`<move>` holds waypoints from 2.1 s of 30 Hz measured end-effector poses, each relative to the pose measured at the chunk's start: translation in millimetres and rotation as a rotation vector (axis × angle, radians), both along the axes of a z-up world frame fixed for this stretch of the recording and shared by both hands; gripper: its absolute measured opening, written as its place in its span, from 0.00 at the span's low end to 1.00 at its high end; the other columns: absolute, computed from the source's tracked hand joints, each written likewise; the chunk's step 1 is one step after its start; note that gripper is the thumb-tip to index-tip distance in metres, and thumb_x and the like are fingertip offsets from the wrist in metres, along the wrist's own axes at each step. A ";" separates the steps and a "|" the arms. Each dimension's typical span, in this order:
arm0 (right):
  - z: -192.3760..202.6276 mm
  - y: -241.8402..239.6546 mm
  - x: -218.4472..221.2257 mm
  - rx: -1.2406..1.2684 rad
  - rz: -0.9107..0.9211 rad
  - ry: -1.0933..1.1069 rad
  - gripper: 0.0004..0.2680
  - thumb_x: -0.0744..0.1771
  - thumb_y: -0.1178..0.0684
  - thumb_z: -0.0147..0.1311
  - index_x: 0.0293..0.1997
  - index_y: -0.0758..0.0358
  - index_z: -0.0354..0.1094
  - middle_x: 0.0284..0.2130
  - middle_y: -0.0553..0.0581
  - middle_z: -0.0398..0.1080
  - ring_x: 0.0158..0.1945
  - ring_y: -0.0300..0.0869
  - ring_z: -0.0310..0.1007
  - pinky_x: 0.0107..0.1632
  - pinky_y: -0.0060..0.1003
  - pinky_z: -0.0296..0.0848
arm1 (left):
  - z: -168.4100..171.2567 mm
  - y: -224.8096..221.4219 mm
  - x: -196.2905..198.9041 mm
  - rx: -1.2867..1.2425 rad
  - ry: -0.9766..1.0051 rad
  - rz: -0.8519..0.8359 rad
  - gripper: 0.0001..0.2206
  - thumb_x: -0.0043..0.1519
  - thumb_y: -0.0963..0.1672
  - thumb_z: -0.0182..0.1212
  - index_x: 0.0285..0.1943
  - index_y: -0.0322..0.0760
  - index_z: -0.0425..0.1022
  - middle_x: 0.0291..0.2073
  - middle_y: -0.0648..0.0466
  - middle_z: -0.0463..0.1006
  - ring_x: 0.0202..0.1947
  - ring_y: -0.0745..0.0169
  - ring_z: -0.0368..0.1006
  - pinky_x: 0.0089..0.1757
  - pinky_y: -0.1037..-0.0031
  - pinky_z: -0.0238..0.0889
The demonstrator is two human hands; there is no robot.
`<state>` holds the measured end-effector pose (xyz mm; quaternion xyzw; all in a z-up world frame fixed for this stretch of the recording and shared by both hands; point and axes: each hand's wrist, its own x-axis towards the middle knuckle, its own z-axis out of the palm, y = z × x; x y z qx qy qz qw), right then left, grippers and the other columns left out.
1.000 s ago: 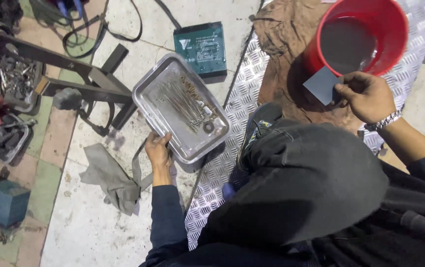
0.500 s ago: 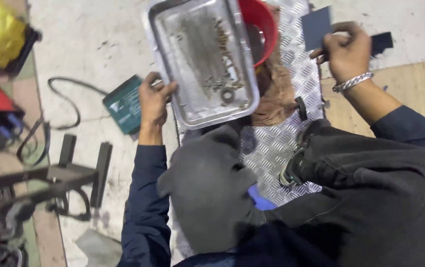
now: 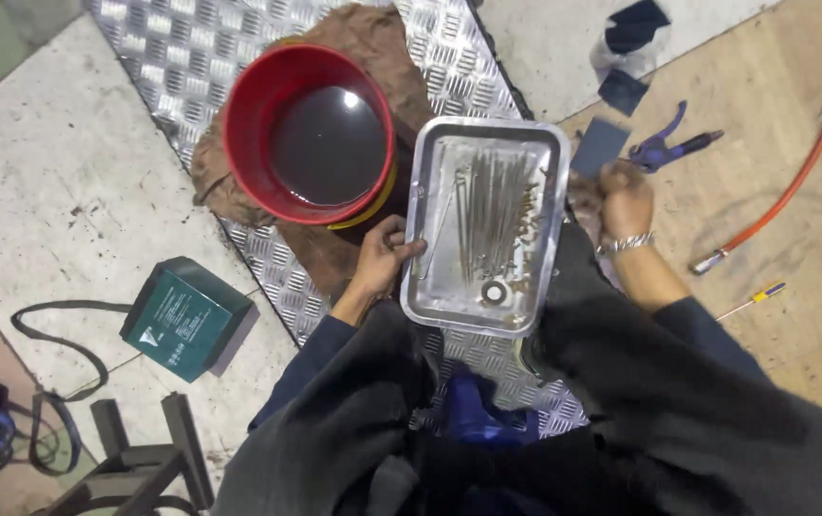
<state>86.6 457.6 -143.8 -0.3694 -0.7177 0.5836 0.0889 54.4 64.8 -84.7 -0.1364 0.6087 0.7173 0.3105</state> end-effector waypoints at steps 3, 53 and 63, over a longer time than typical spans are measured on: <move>-16.7 -40.6 32.6 -0.530 -0.060 -0.133 0.18 0.73 0.53 0.47 0.69 0.70 0.48 0.53 0.70 0.60 0.55 0.65 0.73 0.44 0.43 0.84 | -51.9 -15.2 2.5 -0.058 -0.052 0.013 0.17 0.55 0.39 0.74 0.49 0.33 0.72 0.35 0.48 0.82 0.34 0.67 0.77 0.36 0.75 0.76; 52.9 -105.4 34.2 -0.390 0.203 -0.011 0.12 0.71 0.63 0.50 0.62 0.73 0.59 0.48 0.81 0.67 0.47 0.66 0.76 0.41 0.49 0.83 | -34.0 59.0 -36.4 -0.761 0.093 -0.359 0.16 0.53 0.50 0.71 0.41 0.36 0.82 0.35 0.39 0.83 0.46 0.37 0.80 0.44 0.51 0.73; 104.6 -106.0 14.0 -0.413 0.311 0.279 0.13 0.69 0.59 0.62 0.54 0.81 0.66 0.41 0.80 0.71 0.44 0.61 0.79 0.39 0.48 0.84 | 85.3 10.5 -17.8 0.221 -0.002 -0.149 0.17 0.54 0.38 0.72 0.50 0.24 0.75 0.33 0.43 0.82 0.29 0.62 0.80 0.23 0.85 0.69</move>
